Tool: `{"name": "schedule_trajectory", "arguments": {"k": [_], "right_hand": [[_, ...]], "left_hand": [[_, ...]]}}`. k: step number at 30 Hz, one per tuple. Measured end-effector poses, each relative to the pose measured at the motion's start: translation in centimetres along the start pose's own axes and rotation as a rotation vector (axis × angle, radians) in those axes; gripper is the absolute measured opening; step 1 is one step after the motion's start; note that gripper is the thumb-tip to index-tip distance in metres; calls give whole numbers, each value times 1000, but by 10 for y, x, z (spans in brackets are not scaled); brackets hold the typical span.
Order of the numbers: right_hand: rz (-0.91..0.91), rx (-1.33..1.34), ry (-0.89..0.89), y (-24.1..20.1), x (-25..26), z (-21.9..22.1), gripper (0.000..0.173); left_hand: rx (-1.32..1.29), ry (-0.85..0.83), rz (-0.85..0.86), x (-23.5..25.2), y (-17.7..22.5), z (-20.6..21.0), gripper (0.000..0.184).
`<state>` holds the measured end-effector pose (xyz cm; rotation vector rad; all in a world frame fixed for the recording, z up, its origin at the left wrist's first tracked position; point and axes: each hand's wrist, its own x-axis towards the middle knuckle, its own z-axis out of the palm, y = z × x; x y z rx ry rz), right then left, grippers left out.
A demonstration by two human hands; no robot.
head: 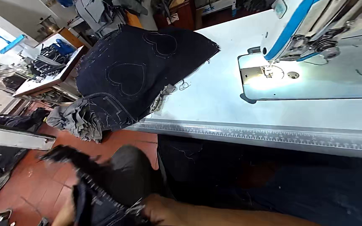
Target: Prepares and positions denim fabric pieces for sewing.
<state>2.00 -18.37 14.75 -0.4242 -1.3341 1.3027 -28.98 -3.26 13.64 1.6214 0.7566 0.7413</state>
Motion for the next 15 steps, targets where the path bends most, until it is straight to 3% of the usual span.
{"name": "schedule_trajectory", "arguments": {"k": [1, 4, 7, 10, 12, 15], "right_hand": [[5, -2, 30, 1, -3, -10, 25], [342, 30, 229, 3, -30, -51, 26], [717, 192, 576, 27, -76, -94, 25], [809, 154, 794, 47, -114, -120, 27], [788, 33, 914, 34, -122, -143, 29], [881, -134, 1170, 19, -136, -179, 34]], "left_hand": [[106, -127, 90, 15, -30, -7, 40], [234, -85, -96, 60, -67, 17, 20], [295, -65, -245, 100, -114, 46, 22], [216, -48, -265, 149, -160, 93, 18], [246, 43, -305, 183, -168, 130, 28], [898, -95, -599, 227, -156, 174, 50]]}}
